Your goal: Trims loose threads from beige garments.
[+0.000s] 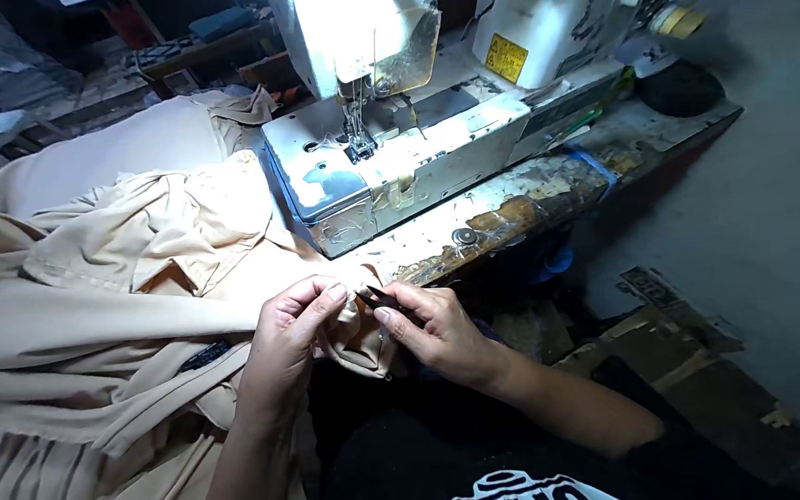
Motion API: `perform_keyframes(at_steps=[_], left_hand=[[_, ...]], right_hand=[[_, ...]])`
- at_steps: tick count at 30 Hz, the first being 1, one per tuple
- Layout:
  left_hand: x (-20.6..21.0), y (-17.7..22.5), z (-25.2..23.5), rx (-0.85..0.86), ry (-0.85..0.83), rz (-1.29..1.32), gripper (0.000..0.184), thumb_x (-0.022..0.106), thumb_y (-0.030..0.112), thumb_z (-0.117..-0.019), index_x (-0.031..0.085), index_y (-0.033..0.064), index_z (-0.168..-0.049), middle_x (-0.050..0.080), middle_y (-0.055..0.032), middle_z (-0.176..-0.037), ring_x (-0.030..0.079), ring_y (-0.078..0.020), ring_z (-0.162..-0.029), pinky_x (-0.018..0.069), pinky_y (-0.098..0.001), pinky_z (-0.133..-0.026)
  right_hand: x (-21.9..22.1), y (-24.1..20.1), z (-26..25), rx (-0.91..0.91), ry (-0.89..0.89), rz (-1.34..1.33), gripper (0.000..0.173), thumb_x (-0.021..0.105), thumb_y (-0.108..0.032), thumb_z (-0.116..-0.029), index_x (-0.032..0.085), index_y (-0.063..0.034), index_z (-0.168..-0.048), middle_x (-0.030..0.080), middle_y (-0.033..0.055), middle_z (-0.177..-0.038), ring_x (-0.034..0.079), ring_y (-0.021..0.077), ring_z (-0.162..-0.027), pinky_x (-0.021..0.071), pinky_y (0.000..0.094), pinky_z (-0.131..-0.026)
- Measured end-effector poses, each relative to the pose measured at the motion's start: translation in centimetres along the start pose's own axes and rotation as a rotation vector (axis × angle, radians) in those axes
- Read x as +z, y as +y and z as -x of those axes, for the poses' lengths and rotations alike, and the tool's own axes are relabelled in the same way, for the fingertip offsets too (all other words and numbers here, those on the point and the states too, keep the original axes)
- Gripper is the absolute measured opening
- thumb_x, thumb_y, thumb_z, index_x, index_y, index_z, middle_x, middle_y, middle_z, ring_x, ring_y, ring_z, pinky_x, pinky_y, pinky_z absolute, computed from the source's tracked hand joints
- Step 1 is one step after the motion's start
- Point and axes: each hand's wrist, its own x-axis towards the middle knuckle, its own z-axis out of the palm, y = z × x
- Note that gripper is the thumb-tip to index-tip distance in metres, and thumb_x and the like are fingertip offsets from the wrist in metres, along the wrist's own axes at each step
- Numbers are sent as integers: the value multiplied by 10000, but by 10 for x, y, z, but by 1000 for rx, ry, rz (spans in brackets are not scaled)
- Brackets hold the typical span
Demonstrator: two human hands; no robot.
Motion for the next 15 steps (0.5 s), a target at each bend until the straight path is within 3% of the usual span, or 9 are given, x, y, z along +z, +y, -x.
perform_keyframes(at_steps=[15], left_hand=[[3,0,1,-11,-61,-57,223,556,32,-944,723,128,-832,670,59,-719,631,0,-675,538,-162,-672]], right_hand=[[-1,-2,-1,21,-25,-86,211,543,-90,-1015,692,53,-970,648,32,-771,545,-39,-660,444,116,-611]])
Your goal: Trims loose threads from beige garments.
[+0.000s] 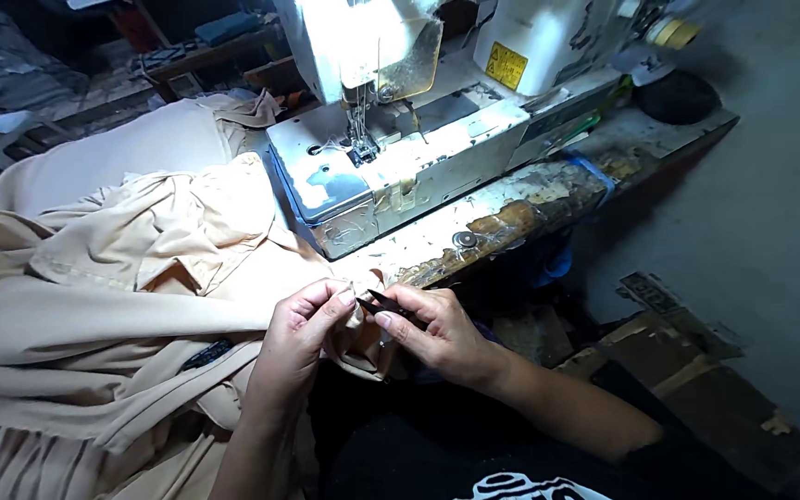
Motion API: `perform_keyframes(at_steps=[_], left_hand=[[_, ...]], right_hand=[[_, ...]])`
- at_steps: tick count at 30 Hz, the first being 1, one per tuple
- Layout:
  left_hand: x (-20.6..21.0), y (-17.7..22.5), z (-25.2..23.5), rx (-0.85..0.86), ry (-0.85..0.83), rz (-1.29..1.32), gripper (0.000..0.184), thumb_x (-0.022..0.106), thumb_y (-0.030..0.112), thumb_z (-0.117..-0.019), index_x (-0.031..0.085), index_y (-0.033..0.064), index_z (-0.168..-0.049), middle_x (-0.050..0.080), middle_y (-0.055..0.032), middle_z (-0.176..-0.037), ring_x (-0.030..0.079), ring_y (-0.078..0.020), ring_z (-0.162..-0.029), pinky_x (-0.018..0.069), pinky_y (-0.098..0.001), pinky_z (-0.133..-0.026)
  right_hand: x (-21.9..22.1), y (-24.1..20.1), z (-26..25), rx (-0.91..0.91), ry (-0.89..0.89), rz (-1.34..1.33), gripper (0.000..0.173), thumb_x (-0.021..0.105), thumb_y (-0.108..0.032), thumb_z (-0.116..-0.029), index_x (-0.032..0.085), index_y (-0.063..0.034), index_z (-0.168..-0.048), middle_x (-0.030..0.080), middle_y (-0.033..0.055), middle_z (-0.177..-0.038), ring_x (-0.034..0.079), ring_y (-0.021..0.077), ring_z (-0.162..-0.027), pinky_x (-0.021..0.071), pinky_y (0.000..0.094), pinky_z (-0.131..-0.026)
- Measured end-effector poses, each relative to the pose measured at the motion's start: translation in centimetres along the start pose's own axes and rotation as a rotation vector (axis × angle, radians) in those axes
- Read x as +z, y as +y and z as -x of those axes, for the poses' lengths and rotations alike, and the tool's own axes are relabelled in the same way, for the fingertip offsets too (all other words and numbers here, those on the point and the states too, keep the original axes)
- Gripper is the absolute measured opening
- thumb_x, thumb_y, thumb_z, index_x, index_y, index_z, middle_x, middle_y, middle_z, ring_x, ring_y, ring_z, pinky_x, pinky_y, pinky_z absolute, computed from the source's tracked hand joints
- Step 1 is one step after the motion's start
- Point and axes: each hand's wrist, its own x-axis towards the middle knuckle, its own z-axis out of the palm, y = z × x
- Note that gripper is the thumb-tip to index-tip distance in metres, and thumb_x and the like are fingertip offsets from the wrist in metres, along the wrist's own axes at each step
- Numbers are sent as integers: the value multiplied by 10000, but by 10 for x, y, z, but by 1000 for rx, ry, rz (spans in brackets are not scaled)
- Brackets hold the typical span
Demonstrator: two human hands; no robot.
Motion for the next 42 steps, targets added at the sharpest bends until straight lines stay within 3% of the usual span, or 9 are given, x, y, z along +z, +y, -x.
perform_keyframes(at_steps=[5,9,12,16,20,26,28,31,42], left_hand=[[1,-4,-1,-20,-3,-45,210,547,30,-979,710,102,-867,671,51,-705,624,0,-615,536,-154,-598],[0,-3,-2,-23,-17,-6,206,562,36,-967,727,107,-866,672,48,-714,626,-1,-640,537,-155,-628],[-3,-1,0,39,-74,-91,98,654,95,-938,741,118,-899,703,44,-794,656,-16,-723,557,-176,-697],[-13,11,-9,499,42,-833,137,614,131,-888,725,100,-964,699,41,-892,657,-20,-804,553,-197,-726],[-30,4,-32,900,297,-1131,117,612,43,-928,714,-13,-943,614,-205,-977,583,-316,-978,466,-393,-891],[-42,-19,-24,372,-141,-1204,298,544,341,-986,786,217,-1107,692,-61,-1133,605,-335,-1162,430,-629,-938],[-26,-2,-16,411,-87,-1132,335,566,415,-974,781,208,-1128,690,-22,-1170,588,-258,-1189,413,-555,-987],[3,6,-20,554,47,-906,188,672,252,-937,790,152,-1045,699,21,-1054,609,-104,-1082,468,-331,-971],[18,-23,-35,632,39,-966,179,642,210,-938,799,140,-886,726,-11,-974,617,-175,-1039,420,-409,-930]], right_hand=[[-10,-26,6,-457,-121,-259,266,523,-178,-1028,640,13,-885,620,71,-716,580,50,-643,473,173,-602],[-23,-13,-10,-304,9,-141,122,643,-120,-971,640,-21,-1043,672,16,-894,584,-48,-730,499,109,-651],[-34,4,-32,-137,-113,33,378,755,-52,-863,681,32,-1224,725,70,-1116,661,19,-892,560,174,-783],[-29,17,-39,-405,103,492,94,688,-67,-858,728,-19,-928,711,73,-823,685,133,-767,557,281,-709],[-19,49,-42,-491,456,595,80,699,-73,-864,660,-3,-871,703,151,-900,703,203,-842,579,306,-760],[-2,79,-22,-450,517,576,82,700,-74,-825,645,-14,-823,578,106,-793,562,158,-660,476,237,-560],[-3,77,-17,-446,501,558,106,680,-96,-868,611,-31,-821,542,88,-784,536,138,-667,462,212,-581],[-3,73,-17,-454,506,541,136,663,-128,-904,568,-60,-833,524,67,-806,522,110,-693,458,185,-623],[-8,66,-11,-488,428,539,102,681,-95,-869,590,-57,-843,532,64,-777,524,103,-655,457,177,-589]])
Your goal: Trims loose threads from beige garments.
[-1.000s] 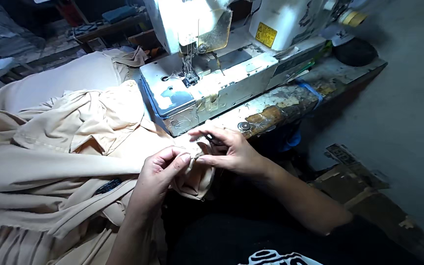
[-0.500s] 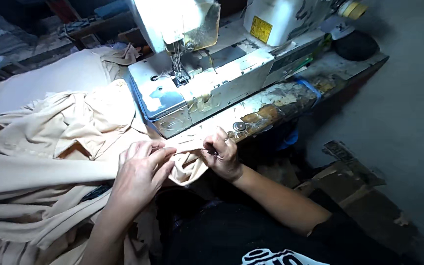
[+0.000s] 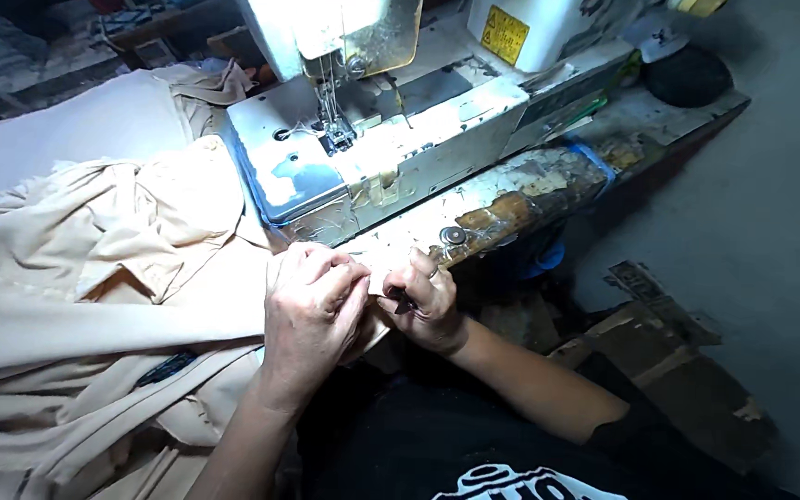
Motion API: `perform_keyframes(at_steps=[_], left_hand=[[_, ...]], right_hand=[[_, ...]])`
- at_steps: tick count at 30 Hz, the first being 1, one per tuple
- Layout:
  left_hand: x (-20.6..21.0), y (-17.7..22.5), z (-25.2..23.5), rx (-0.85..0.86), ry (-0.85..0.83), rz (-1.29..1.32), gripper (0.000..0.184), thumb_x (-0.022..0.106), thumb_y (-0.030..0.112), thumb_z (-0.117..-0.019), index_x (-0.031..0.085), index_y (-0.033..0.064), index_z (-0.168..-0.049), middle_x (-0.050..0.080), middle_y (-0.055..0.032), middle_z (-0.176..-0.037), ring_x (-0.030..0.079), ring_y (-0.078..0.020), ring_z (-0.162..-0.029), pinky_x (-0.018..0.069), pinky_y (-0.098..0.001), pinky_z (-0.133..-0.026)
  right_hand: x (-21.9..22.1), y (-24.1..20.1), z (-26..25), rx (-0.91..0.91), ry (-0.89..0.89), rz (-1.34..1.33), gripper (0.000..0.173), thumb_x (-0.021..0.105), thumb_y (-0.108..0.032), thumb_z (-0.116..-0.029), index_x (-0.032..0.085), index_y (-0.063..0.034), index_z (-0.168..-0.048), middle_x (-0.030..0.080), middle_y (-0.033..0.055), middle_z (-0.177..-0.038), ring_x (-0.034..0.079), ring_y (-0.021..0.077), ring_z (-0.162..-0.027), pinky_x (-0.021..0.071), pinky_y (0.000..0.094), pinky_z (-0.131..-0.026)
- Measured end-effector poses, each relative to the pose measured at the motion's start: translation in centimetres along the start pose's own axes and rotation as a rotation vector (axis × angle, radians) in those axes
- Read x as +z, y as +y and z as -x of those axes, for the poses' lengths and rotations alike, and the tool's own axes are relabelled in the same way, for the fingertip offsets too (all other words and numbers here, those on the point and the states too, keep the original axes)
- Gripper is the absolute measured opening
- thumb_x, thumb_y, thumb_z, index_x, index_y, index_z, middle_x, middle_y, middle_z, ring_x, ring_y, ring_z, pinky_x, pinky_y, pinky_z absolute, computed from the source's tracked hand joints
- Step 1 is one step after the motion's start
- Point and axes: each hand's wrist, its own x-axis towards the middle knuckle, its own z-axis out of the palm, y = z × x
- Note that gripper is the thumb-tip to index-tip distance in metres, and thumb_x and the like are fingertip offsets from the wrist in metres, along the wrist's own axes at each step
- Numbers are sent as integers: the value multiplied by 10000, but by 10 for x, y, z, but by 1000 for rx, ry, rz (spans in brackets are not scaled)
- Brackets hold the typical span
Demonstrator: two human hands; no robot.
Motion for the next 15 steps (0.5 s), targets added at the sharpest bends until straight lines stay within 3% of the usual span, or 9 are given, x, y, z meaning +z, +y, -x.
perform_keyframes(at_steps=[4,8,10,12,15], left_hand=[[-16,-1,-1,-119,196,178,118,659,128,-913,749,52,-898,715,-14,-981,647,-82,-1006,514,-278,-917],[-30,8,-5,-256,201,440,94,582,94,-973,673,115,-990,656,91,-957,628,-6,-909,533,-198,-831],[-31,14,-3,-367,92,760,185,477,84,-1038,658,117,-1053,687,49,-939,660,-37,-825,570,-204,-780],[-32,18,-4,-495,-6,1097,269,352,108,-1086,617,89,-1042,724,-54,-920,691,-86,-717,594,-216,-685],[-33,21,-3,-583,-61,1343,311,317,150,-1106,601,82,-999,707,-88,-896,701,-113,-710,604,-227,-677]], right_hand=[[-5,0,-1,-1,-33,-28,112,687,-88,-863,592,-45,-820,540,64,-742,528,101,-626,457,181,-561],[-8,0,-1,17,-20,-10,114,688,-101,-870,603,-42,-822,545,70,-757,520,95,-628,451,171,-564],[-6,0,-1,18,-11,-19,110,680,-108,-881,600,-44,-842,543,67,-764,516,95,-634,451,172,-569],[-5,-1,0,20,-1,-30,103,678,-108,-890,604,-37,-881,544,68,-774,524,100,-654,456,176,-586],[-6,-2,-1,14,0,-31,129,676,-127,-914,617,-40,-987,580,78,-827,569,99,-700,494,182,-634]])
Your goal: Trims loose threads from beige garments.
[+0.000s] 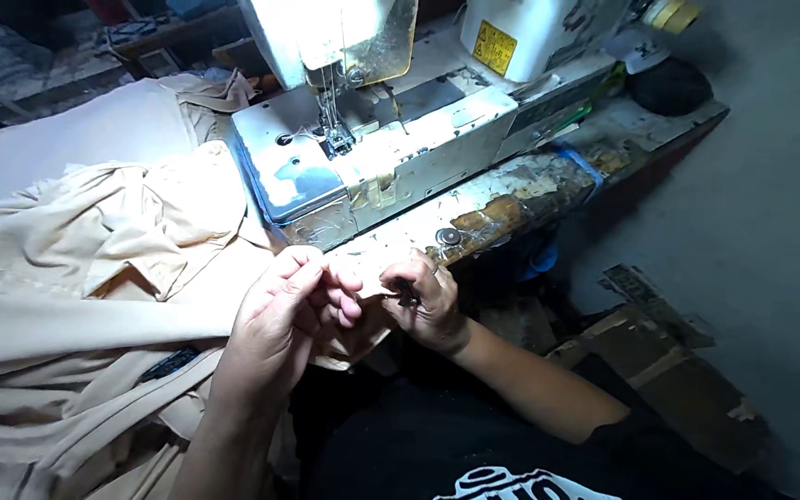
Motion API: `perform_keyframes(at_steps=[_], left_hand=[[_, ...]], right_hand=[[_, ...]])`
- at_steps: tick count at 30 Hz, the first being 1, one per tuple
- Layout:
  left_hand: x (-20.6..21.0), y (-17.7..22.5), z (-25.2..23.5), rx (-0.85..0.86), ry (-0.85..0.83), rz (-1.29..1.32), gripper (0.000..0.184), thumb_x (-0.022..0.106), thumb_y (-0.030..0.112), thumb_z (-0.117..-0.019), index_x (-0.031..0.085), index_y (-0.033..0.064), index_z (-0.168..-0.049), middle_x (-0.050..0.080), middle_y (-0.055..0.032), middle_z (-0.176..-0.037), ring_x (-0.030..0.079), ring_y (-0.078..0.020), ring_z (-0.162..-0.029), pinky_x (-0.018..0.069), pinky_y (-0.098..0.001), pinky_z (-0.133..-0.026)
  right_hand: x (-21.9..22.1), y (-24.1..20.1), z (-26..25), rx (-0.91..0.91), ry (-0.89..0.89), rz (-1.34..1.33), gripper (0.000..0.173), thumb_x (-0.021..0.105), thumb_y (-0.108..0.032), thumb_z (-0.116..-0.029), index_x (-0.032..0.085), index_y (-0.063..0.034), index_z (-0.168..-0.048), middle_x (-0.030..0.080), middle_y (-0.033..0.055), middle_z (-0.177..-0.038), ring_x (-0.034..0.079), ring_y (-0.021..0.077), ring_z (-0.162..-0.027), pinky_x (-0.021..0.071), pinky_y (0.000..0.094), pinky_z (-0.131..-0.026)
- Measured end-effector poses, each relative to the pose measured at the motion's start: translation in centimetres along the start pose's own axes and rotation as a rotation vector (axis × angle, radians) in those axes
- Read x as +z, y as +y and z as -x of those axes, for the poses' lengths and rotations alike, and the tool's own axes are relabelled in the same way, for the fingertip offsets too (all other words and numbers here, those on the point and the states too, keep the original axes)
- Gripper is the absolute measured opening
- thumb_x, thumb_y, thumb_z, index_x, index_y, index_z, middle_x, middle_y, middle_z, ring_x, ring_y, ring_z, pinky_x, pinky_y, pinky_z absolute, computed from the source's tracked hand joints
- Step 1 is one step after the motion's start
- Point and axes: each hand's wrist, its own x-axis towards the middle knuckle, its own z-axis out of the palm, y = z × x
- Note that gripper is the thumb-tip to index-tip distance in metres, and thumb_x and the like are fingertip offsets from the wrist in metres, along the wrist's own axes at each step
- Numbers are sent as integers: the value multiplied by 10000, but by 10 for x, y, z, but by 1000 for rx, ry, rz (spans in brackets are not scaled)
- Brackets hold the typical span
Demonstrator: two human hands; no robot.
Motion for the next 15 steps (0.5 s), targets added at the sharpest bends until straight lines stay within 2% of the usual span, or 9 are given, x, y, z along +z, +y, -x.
perform_keyframes(at_steps=[2,4,5,7,9,11,12,14,15], left_hand=[[0,-1,0,-13,16,48,311,333,158,-1103,608,81,-980,657,-62,-839,678,-114,-704,603,-236,-681],[1,-4,-1,-5,50,3,278,347,155,-1094,585,113,-958,582,-8,-758,608,-80,-649,563,-216,-647],[0,-7,0,24,65,-99,251,364,146,-1088,583,131,-967,562,20,-730,582,-59,-630,542,-202,-633],[-2,-13,2,132,94,-499,152,441,144,-1062,585,149,-1013,570,60,-725,576,-27,-628,522,-179,-617],[-5,-23,4,273,97,-872,110,574,227,-1008,610,130,-1044,594,87,-774,584,20,-662,511,-148,-609],[-8,-33,5,367,81,-1086,310,684,362,-954,619,90,-1087,563,58,-828,522,13,-702,461,-147,-640],[-9,-37,5,393,90,-1154,363,700,394,-934,632,80,-1103,562,46,-836,509,4,-704,444,-150,-641],[-12,-39,3,422,109,-1175,275,673,313,-944,679,74,-1081,571,43,-818,501,13,-688,426,-133,-624],[-13,-38,3,410,113,-1142,198,647,260,-961,706,85,-1033,580,57,-805,511,31,-681,430,-115,-615]], right_hand=[[0,-1,0,-5,-11,-15,129,674,-128,-917,631,-52,-1011,579,75,-847,572,100,-719,499,184,-644],[-1,-1,1,2,-13,-42,107,695,-129,-897,662,-55,-966,559,74,-830,558,96,-695,491,179,-620],[-1,-2,0,20,-17,-64,101,707,-125,-884,669,-50,-940,563,79,-836,559,86,-696,492,169,-621],[-5,-5,-5,88,-57,-143,104,724,-111,-863,686,-32,-919,599,90,-877,579,65,-731,504,151,-651],[-12,-8,-15,186,-133,-259,133,712,-65,-836,734,-3,-952,634,75,-867,582,57,-765,495,150,-679],[-21,-9,-26,280,-235,-359,127,686,-47,-904,747,28,-987,710,68,-900,645,37,-812,542,168,-741],[-24,-9,-31,325,-270,-386,119,670,-55,-940,739,36,-974,714,57,-886,649,17,-797,547,159,-734],[-23,-8,-37,387,-299,-389,142,639,-74,-974,709,31,-907,663,23,-784,600,-13,-708,508,135,-666],[-22,-7,-37,406,-303,-375,160,625,-84,-985,693,20,-885,625,7,-739,565,-17,-668,478,131,-631]])
